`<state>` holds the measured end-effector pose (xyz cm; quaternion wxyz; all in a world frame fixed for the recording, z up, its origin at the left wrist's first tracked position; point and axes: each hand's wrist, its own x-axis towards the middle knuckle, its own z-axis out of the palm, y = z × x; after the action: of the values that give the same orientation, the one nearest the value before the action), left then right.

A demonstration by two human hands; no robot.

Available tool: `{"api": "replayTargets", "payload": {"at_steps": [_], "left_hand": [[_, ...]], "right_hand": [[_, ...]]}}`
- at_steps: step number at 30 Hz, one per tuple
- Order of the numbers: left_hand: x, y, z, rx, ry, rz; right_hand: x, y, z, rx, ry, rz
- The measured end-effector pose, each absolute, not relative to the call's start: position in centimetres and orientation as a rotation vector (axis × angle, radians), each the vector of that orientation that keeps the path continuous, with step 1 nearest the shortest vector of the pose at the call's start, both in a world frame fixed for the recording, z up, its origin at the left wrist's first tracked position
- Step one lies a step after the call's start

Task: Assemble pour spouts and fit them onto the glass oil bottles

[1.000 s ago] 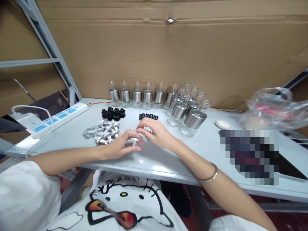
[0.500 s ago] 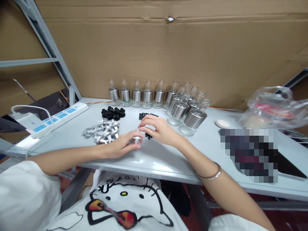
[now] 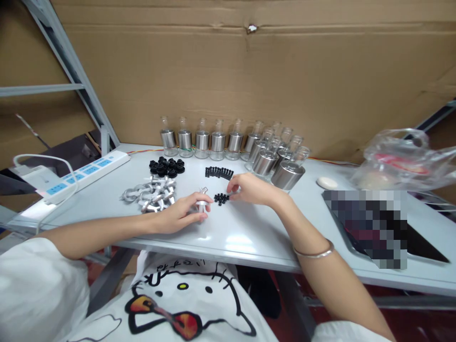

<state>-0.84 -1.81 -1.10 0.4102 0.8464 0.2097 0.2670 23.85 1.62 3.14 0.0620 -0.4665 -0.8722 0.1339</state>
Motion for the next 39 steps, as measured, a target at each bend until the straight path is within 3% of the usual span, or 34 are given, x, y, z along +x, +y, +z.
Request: {"api": "replayTargets", "payload": {"at_steps": [18,27,39], "left_hand": [[-0.9,-2.0,-0.9,2.128,0.482,0.662],[-0.9,-1.8,-1.1,2.111,0.471,0.647],[-1.0,-1.8,-1.1,2.138,0.432,0.667]], "right_hand": [[23.2,0.7,3.9,-1.320,-2.384,0.433],[20.9,-0.3,2.9,-0.960,-2.138,0.626],[20.4,-0.7,2.7,-0.876,-1.917,0.902]]}}
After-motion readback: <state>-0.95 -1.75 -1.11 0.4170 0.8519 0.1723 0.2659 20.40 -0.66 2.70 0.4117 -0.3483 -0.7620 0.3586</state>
